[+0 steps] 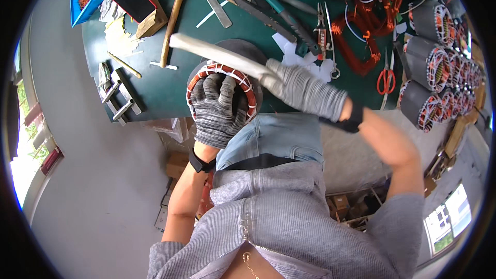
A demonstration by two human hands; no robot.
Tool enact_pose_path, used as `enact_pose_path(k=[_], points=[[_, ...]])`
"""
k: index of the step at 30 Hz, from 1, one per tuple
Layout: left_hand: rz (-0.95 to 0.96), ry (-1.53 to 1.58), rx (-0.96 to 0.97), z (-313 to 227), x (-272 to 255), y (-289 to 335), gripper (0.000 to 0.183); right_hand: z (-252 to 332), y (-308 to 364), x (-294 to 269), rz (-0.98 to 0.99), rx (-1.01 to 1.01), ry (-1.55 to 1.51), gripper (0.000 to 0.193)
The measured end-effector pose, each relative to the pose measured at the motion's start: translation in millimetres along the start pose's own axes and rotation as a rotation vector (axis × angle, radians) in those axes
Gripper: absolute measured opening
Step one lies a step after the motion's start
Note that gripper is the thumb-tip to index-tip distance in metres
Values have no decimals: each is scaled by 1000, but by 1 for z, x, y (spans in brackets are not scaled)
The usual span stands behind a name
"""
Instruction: The recorder is winding and assembling components of an electric motor stator, using a hammer and wedge to seat the coils.
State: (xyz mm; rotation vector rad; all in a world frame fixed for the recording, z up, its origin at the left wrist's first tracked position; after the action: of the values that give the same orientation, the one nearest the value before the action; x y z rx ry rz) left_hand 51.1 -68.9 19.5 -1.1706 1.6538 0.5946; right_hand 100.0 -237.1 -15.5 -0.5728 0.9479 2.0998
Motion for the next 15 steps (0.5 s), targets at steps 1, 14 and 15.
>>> enact_pose_path(k=[1, 14, 15], points=[[19, 39, 33, 0, -1, -4, 36, 0, -7, -17, -44, -273, 107, 24], [273, 200, 476, 12, -6, -16, 37, 3, -4, -10, -431, -719, 861, 40], [290, 243, 515, 14, -6, -14, 36, -3, -2, 1, -225, -377, 524, 39]])
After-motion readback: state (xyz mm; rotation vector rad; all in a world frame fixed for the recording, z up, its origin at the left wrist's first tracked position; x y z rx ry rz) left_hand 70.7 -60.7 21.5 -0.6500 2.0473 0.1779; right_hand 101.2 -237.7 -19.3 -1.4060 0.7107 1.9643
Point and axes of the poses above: each hand's wrist, its own y-axis away from the middle knuckle, its own x-axis out of the palm, z = x × y, the point moved 5 cm from there along -y, towards the middle knuckle, and after that the axes turned 14 degrees about x, right-handed, at the moved point
